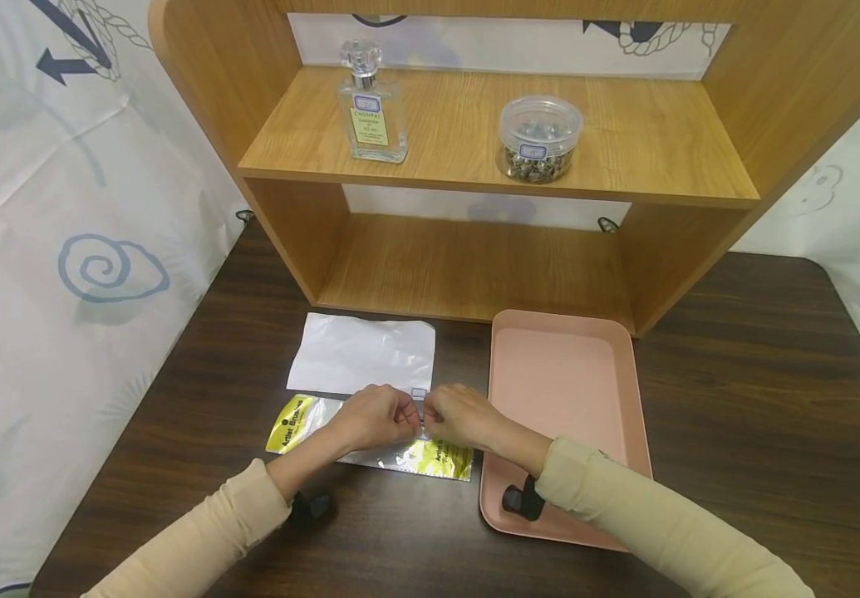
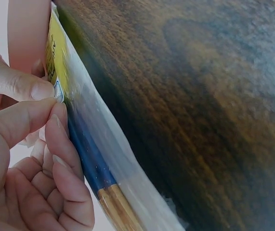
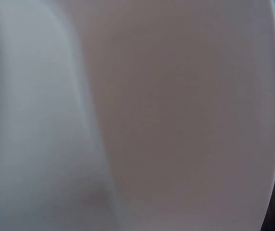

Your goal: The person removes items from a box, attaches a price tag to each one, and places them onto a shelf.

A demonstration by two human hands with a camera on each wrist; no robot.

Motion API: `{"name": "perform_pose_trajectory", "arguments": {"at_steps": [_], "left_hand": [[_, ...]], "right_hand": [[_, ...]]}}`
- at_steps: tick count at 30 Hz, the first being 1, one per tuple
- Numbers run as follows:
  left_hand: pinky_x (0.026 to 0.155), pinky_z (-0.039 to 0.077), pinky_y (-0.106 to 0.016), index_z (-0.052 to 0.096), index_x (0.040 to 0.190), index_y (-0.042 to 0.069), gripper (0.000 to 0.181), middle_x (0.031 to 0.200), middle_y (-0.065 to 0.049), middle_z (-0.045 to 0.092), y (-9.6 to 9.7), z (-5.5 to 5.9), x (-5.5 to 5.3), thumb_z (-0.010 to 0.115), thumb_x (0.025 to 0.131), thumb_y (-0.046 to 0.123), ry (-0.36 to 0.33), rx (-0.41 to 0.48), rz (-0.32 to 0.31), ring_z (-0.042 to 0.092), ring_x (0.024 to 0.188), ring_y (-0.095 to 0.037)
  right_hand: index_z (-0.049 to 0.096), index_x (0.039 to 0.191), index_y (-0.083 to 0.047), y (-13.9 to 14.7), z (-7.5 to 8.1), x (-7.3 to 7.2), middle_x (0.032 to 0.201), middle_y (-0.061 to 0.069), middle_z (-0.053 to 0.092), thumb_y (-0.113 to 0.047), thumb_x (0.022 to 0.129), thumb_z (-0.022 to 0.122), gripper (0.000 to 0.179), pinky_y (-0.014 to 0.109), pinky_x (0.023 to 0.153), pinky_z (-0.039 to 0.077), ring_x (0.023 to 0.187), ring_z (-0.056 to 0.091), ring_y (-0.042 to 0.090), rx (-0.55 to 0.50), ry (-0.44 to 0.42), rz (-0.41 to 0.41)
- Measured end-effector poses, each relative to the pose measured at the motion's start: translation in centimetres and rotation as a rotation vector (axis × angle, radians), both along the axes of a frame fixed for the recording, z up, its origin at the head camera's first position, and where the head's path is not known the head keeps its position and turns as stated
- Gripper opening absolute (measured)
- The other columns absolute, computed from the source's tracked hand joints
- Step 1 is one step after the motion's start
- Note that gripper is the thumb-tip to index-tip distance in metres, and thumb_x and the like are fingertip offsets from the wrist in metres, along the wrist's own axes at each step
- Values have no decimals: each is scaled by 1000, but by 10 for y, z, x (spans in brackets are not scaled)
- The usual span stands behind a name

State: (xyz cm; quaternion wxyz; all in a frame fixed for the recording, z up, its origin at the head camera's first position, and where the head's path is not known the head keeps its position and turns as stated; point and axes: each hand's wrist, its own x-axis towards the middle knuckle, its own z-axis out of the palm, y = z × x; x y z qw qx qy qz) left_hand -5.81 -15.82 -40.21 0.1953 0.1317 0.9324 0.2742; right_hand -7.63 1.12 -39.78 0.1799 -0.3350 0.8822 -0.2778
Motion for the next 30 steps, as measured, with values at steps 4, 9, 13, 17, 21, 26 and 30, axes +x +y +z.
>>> {"name": "perform_pose_trajectory", "arguments": {"at_steps": [4, 9, 13, 17, 21, 26, 30], "left_hand": [[56, 40, -24, 66, 69, 17, 10, 57, 9, 57, 0, -1, 0, 72, 77, 14, -2, 1, 1, 50, 56, -8], [57, 39, -24, 66, 69, 17, 11, 57, 9, 57, 0, -2, -1, 72, 76, 13, -7, 5, 3, 50, 56, -8], [56, 39, -24, 66, 68, 17, 11, 56, 10, 57, 0, -3, -1, 72, 76, 13, -3, 7, -2, 50, 55, -8], [56, 39, -24, 66, 68, 17, 11, 56, 10, 56, 0, -3, -1, 72, 76, 13, -2, 2, -2, 50, 55, -8], [57, 39, -24, 65, 68, 17, 11, 56, 10, 56, 0, -3, -1, 72, 76, 13, 1, -6, -1, 50, 56, -8], [57, 39, -24, 65, 68, 18, 11, 56, 10, 56, 0, -3, -1, 72, 76, 13, -1, -6, 2, 50, 56, -8], [56, 39, -24, 65, 68, 18, 12, 56, 10, 56, 0, -3, -1, 72, 76, 13, 6, -4, -2, 50, 56, -7]], "right_hand": [[59, 64, -8, 0, -1, 0, 61, -5, 50, 0, 75, 66, 16, 22, 53, 34, 58, 44, 11, 4, -7, -12], [60, 64, -8, -1, -2, 0, 60, -5, 49, 0, 75, 67, 15, 22, 53, 34, 58, 44, 11, 5, -10, -17], [60, 64, -8, 0, -2, 0, 60, -5, 49, 0, 75, 67, 15, 22, 53, 34, 58, 44, 11, 2, -7, -12], [59, 64, -8, 0, -3, 0, 61, -5, 48, 0, 74, 67, 15, 23, 54, 35, 59, 44, 11, 7, 2, -10], [59, 64, -7, 0, -3, 0, 62, -5, 48, 1, 74, 66, 14, 22, 53, 34, 60, 44, 11, 6, 14, -9], [59, 65, -7, 0, -4, 1, 63, -4, 47, 1, 74, 66, 14, 22, 54, 34, 60, 44, 11, -9, 21, -7], [59, 65, -6, 0, -4, 1, 63, -4, 46, 2, 74, 65, 14, 22, 54, 33, 60, 43, 11, -20, 20, -5]]}}
